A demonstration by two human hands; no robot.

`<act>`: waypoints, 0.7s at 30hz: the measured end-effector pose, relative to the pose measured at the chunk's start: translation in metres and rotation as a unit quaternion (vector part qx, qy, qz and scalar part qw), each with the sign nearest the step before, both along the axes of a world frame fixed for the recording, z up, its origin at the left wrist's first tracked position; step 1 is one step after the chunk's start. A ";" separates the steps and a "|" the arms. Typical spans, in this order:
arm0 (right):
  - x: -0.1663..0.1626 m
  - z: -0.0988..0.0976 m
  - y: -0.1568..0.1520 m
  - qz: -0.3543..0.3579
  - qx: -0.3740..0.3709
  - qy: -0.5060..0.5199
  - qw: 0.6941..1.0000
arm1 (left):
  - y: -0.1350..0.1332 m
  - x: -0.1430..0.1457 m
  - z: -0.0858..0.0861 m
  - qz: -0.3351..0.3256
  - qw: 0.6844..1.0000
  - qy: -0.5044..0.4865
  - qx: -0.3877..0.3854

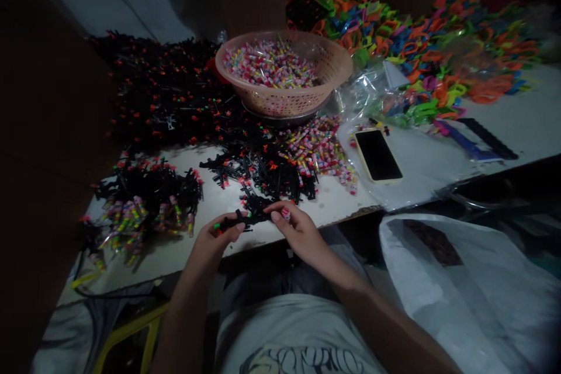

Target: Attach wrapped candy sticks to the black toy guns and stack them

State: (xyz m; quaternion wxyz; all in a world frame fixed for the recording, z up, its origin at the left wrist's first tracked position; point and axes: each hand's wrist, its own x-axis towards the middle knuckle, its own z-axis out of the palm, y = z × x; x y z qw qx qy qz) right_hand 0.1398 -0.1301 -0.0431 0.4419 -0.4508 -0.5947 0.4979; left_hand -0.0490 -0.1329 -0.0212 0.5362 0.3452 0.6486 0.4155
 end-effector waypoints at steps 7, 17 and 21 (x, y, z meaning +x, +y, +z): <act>-0.001 -0.011 -0.006 -0.012 -0.043 0.023 0.999 | -0.012 0.032 -0.013 -0.004 0.986 -0.168 -0.004; 0.008 -0.005 -0.024 -0.011 -0.011 -0.081 0.997 | -0.024 0.058 -0.022 0.049 0.983 -0.177 0.023; 0.014 0.001 -0.026 -0.010 0.058 -0.133 0.989 | -0.025 0.054 -0.016 0.025 0.990 -0.133 0.032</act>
